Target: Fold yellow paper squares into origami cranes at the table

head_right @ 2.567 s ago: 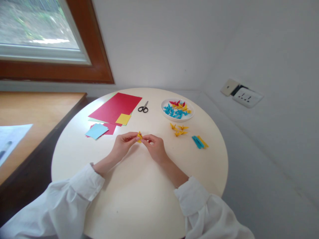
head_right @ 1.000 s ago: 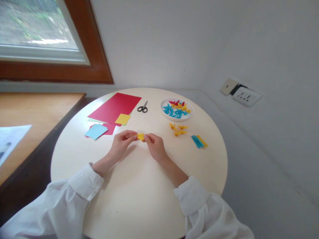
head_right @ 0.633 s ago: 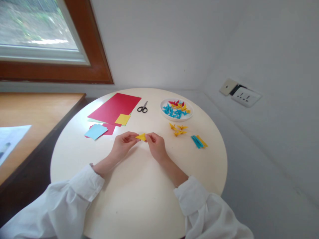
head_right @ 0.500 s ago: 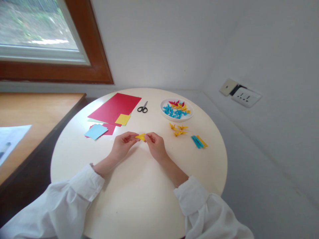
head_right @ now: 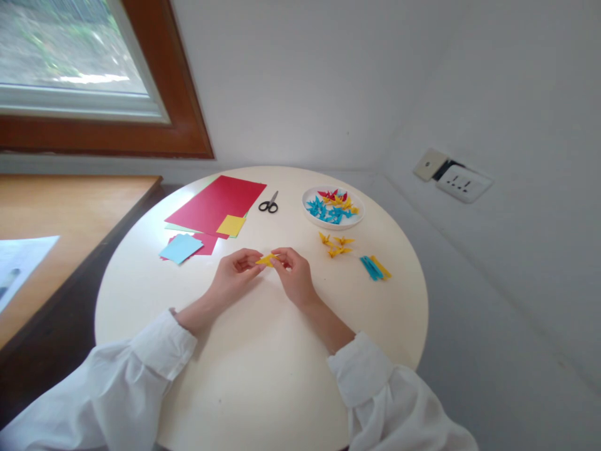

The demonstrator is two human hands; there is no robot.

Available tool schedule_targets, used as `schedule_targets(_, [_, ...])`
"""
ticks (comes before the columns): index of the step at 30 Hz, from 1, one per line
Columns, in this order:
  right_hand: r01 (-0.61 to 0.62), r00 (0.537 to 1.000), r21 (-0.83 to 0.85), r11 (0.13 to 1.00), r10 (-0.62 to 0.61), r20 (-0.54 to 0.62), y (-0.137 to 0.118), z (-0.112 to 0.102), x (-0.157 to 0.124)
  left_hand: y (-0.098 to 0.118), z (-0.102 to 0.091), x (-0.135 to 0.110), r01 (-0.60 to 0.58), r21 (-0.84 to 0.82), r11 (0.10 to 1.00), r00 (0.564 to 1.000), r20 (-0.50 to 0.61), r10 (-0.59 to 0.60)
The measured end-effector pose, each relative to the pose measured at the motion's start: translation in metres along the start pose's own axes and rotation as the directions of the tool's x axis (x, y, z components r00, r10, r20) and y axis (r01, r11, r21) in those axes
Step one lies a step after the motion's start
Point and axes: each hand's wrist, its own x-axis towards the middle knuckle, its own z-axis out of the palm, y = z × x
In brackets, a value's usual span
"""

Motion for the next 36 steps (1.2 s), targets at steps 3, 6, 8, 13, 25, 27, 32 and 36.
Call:
schedule_targets(3, [0.003, 1.000, -0.014, 1.000, -0.003, 0.008, 0.0005, 0.0002, -0.0008, 0.0019, 0.0001, 0.0013, 0.039, -0.077, 0.996, 0.999, 0.017, -0.038])
schedule_targets(6, [-0.008, 1.000, 0.012, 1.000, 0.008, 0.006, 0.0012, 0.0012, -0.0006, 0.0030, -0.0001, 0.0021, 0.041, -0.101, 0.994, 0.999, 0.016, -0.039])
schedule_targets(8, [-0.003, 1.000, 0.023, 1.000, 0.003, 0.007, 0.0014, 0.0015, -0.0002, 0.0027, -0.0001, 0.0021, 0.046, -0.112, 0.993, 0.999, 0.013, -0.045])
schedule_targets(13, [0.015, 1.000, -0.023, 1.000, -0.015, 0.017, -0.0011, 0.0002, -0.0001, -0.0014, 0.0000, 0.0018, 0.092, -0.105, 0.990, 0.995, 0.056, -0.087])
schedule_targets(25, [0.010, 1.000, -0.057, 0.998, -0.009, 0.027, -0.0039, 0.0001, -0.0009, -0.0028, -0.0015, 0.0009, 0.098, 0.043, 0.994, 0.982, 0.160, -0.104])
schedule_targets(27, [-0.004, 0.999, -0.057, 0.998, 0.007, 0.050, -0.0040, 0.0005, -0.0012, -0.0031, -0.0021, 0.0015, 0.111, 0.012, 0.994, 0.984, 0.140, -0.112])
schedule_targets(32, [0.035, 0.997, -0.089, 0.995, -0.028, 0.076, -0.0055, -0.0001, -0.0022, -0.0027, -0.0028, 0.0014, 0.128, -0.020, 0.992, 0.982, 0.140, -0.124])
schedule_targets(36, [0.070, 0.996, -0.116, 0.991, -0.063, 0.063, -0.0063, -0.0013, -0.0020, 0.0005, -0.0024, 0.0001, 0.119, 0.014, 0.993, 0.982, 0.146, -0.120])
